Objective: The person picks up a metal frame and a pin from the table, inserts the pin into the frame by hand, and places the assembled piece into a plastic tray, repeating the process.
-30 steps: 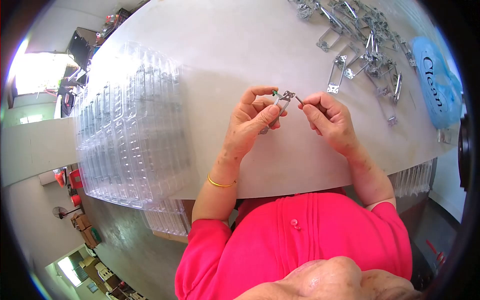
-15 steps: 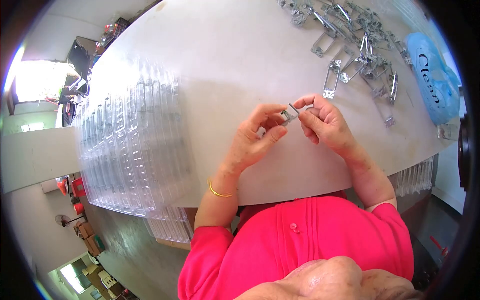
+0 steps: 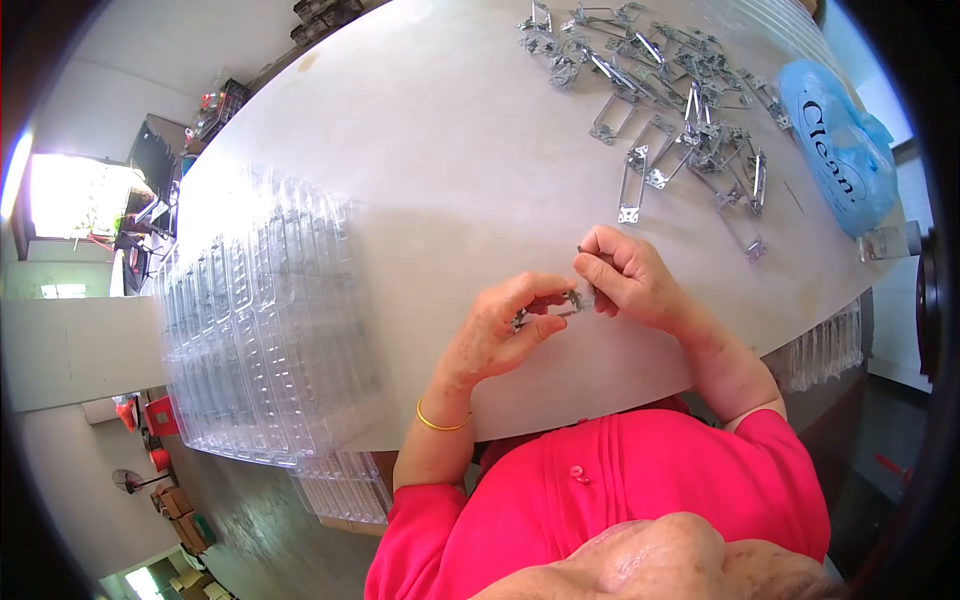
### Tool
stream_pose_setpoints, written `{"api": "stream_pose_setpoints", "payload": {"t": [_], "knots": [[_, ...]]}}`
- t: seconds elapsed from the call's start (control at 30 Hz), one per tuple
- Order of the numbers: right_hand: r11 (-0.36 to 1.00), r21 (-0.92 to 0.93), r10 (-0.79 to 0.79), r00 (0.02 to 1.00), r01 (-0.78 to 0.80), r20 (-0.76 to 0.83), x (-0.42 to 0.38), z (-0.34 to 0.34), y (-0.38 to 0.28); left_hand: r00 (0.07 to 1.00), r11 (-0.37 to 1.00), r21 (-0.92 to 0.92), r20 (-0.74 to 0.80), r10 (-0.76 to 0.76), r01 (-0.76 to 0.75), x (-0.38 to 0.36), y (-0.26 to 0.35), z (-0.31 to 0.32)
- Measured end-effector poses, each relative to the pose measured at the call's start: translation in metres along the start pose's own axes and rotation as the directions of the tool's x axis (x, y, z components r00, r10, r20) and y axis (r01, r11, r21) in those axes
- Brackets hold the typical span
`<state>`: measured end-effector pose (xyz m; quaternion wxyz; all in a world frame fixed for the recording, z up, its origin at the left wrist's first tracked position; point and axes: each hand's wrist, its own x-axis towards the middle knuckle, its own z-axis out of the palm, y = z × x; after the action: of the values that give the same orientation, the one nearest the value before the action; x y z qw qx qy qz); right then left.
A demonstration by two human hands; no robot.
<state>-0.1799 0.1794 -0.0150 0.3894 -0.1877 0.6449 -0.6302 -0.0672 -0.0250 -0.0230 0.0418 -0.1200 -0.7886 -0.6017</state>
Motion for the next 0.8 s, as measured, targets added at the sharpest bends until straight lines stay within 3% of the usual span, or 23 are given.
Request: {"api": "stream_pose_setpoints", "payload": {"t": [0.03, 0.17, 0.23, 0.3, 0.4, 0.47, 0.6, 0.67, 0.8], "knots": [[0.989, -0.106, -0.107, 0.994, 0.102, -0.038, 0.000, 0.001, 0.004, 0.999, 1.000, -0.024, 0.042, -0.003, 0.004, -0.001, -0.001, -0.001], [0.976, -0.040, -0.220, 0.956, 0.216, -0.192, 0.008, -0.008, 0.014, 0.999, 0.978, -0.209, 0.050, 0.021, -0.010, -0.003, -0.002, 0.002], [0.954, 0.039, -0.275, 0.922, 0.297, -0.273, 0.010, -0.010, 0.010, 0.944, 0.769, -0.578, 0.005, -0.330, 0.272, 0.000, 0.005, -0.001], [0.940, 0.036, -0.318, 0.909, 0.339, -0.271, 0.011, -0.006, 0.013, 0.937, 0.790, -0.541, -0.013, -0.350, 0.287, -0.001, -0.006, -0.006], [0.925, 0.196, -0.292, 0.940, 0.324, -0.177, 0.003, 0.003, 0.008, 0.910, 0.716, -0.644, -0.073, -0.408, 0.269, 0.001, -0.009, -0.006], [0.988, 0.077, -0.129, 0.990, 0.134, -0.061, -0.001, 0.007, 0.005, 0.911, 0.724, -0.635, -0.078, -0.405, 0.268, 0.001, -0.008, -0.006], [0.984, -0.009, -0.176, 0.984, 0.175, -0.010, 0.002, 0.009, 0.012, 0.919, 0.758, -0.600, -0.089, -0.384, 0.258, 0.001, -0.011, -0.004], [0.952, -0.085, -0.298, 0.953, 0.293, -0.052, 0.006, 0.010, 0.023, 0.925, 0.775, -0.578, -0.087, -0.371, 0.256, 0.001, -0.010, -0.004], [0.949, -0.121, -0.301, 0.952, 0.292, -0.060, 0.005, 0.008, 0.022, 0.952, 0.831, -0.507, -0.063, -0.300, 0.229, 0.001, -0.010, -0.004]]}}
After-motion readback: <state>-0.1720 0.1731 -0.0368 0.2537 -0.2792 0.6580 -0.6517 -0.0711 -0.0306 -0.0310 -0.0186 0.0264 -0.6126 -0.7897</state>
